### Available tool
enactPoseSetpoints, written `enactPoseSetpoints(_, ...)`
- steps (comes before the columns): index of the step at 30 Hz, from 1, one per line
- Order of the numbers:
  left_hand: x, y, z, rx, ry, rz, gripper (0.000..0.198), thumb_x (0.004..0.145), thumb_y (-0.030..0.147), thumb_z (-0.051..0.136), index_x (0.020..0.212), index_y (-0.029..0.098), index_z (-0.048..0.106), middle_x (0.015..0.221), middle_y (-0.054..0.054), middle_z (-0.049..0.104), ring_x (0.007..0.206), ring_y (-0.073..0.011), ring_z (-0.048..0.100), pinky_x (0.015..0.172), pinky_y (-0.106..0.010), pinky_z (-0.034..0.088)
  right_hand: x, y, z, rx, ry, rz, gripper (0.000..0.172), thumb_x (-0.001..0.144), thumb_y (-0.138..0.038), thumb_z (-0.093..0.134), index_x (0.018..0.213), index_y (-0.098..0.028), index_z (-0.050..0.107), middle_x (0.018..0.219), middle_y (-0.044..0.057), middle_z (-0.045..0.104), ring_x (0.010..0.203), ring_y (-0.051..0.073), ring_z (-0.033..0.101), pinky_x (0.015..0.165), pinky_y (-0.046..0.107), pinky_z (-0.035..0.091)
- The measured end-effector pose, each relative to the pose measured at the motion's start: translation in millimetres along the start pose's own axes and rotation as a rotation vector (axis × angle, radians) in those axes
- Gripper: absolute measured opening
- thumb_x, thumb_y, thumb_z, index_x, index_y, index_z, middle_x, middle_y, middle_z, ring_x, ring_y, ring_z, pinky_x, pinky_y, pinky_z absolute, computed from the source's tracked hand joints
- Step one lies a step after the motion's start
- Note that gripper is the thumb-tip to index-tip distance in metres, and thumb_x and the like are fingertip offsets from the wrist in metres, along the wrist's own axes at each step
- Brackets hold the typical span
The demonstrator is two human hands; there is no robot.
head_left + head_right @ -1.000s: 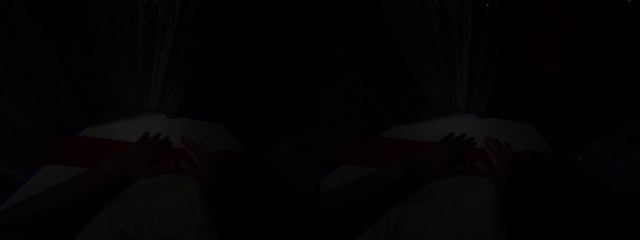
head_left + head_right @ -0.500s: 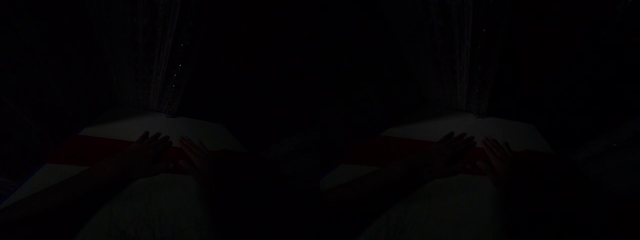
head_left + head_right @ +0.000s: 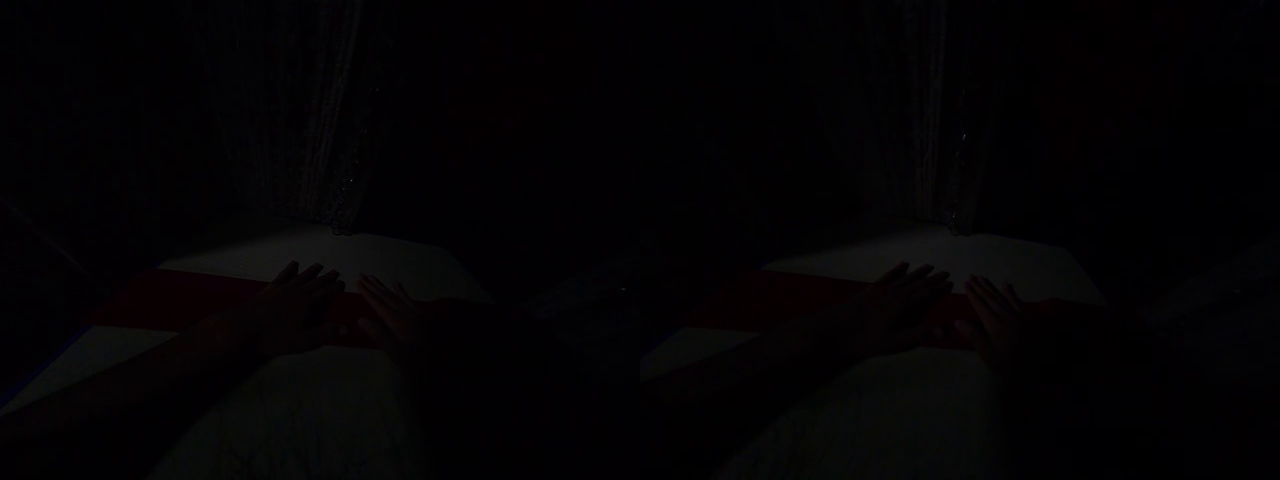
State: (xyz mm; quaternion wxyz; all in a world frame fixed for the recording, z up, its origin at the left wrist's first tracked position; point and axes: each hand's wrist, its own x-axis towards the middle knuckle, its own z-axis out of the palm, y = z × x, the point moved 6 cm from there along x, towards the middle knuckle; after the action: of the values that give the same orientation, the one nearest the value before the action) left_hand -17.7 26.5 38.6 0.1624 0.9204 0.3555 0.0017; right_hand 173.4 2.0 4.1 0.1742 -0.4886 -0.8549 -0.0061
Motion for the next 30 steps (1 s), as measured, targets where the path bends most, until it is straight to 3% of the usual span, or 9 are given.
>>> enactPoseSetpoints(8,0,0,1.8,0.001,0.005,-0.009,0.086,0.097,0.079,0.028,0.164,0.026,0.018,0.17,0.002,0.007,0.16,-0.0269,0.0,0.129,-0.059,-0.001,2,-1,-3,0.0,0.062,-0.014,0.068,0.108,-0.057,0.025,0.153,-0.009,0.044,0.158,0.012,0.037,0.148,0.03,0.038,0.117,0.072,0.031)
enactPoseSetpoints(16,0,0,0.7,0.0,-0.005,-0.008,0.086,0.097,0.079,0.026,0.164,0.026,0.018,0.17,0.002,0.006,0.16,-0.0263,0.0,0.128,-0.06,-0.001,2,-2,-7,-0.031,0.088,-0.032,0.062,0.109,-0.053,0.026,0.154,-0.012,0.042,0.159,0.01,0.037,0.149,0.028,0.037,0.118,0.072,0.029)
enactPoseSetpoints(25,0,0,-0.2,0.0,0.015,0.002,0.087,0.097,0.08,0.026,0.164,0.026,0.018,0.17,0.001,0.008,0.16,-0.0269,0.001,0.128,-0.06,0.0,-1,15,4,-0.102,-0.023,-0.06,0.06,0.11,-0.05,0.029,0.163,-0.023,0.022,0.165,0.004,0.024,0.154,0.023,0.026,0.119,0.072,0.028)
enactPoseSetpoints(30,-1,1,-1.2,-0.008,-0.008,-0.014,0.087,0.097,0.08,0.027,0.164,0.025,0.018,0.17,0.0,0.007,0.16,-0.027,0.001,0.128,-0.06,-0.001,-3,21,8,-0.108,-0.087,-0.041,0.06,0.11,-0.05,0.025,0.163,-0.022,0.026,0.165,0.005,0.024,0.154,0.026,0.026,0.12,0.072,0.027)
